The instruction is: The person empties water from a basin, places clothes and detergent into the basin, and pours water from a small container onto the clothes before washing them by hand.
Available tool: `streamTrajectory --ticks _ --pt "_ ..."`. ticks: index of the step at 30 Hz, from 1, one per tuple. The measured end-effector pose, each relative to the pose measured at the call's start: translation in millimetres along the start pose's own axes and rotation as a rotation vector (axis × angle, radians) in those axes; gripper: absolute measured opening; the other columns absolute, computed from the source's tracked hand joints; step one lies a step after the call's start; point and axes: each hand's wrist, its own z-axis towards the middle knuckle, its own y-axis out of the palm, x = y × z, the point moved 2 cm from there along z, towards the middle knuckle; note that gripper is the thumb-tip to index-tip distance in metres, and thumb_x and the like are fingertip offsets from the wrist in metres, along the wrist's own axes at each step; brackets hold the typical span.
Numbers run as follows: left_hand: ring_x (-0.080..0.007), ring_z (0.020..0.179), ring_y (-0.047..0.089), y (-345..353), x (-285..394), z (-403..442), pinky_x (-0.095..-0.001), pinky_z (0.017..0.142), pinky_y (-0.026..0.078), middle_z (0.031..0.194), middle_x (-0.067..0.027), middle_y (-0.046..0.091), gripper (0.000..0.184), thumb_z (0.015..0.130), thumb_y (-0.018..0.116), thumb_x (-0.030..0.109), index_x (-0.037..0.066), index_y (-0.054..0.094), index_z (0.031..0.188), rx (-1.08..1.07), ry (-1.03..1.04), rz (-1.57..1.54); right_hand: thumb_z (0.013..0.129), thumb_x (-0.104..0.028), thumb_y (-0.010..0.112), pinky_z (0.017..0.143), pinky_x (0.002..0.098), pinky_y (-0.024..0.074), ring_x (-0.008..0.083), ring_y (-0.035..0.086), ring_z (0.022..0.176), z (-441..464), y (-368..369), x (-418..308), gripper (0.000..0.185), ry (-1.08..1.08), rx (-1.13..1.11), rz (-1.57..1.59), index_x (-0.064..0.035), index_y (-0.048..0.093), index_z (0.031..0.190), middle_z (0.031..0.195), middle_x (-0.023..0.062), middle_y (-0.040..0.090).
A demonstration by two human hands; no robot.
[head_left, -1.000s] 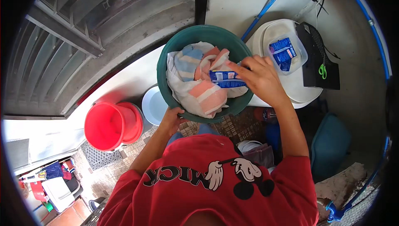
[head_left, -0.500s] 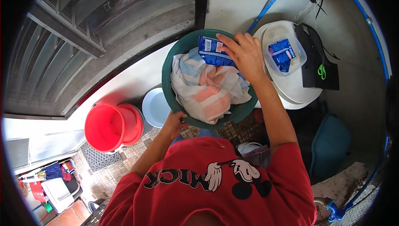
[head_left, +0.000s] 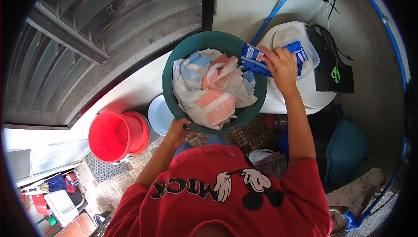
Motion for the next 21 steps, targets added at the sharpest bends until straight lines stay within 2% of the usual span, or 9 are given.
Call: streamTrajectory --ticks 3,12,21 --pt "-0.0263 0.082 0.055 7.2 7.2 -3.6 -0.0388 0.062 0.05 0.103 -0.0135 0.048 0.041 0.072 0.042 0.003 0.001 0.034 0.112 0.021 0.008 -0.007 0.068 -0.02 0.061 0.057 0.0305 0.0298 0.0164 0.045 0.066 -5.0 -5.9 3.0 0.03 -0.018 -0.065 -0.043 -0.0202 0.06 0.098 0.065 0.0005 0.042" --pt "-0.0269 0.083 0.055 9.8 11.5 -1.6 -0.0397 0.065 0.05 0.104 -0.0136 0.047 0.042 0.072 0.041 0.003 0.001 0.033 0.113 -0.005 -0.006 0.011 0.068 -0.021 0.061 0.056 0.0313 0.029 0.0161 0.045 0.064 16.8 4.4 -23.3 0.03 -0.052 0.003 0.027 -0.0225 0.058 0.097 0.065 -0.0007 0.042" --pt "-0.0265 0.082 0.055 8.0 7.7 -3.7 -0.0405 0.064 0.05 0.105 -0.0132 0.046 0.045 0.071 0.042 0.003 0.003 0.031 0.115 0.018 -0.004 -0.002 0.066 -0.02 0.061 0.056 0.0312 0.0286 0.016 0.046 0.066 13.1 8.5 -12.5 0.029 -0.018 0.023 0.029 -0.0209 0.06 0.096 0.066 -0.0006 0.043"
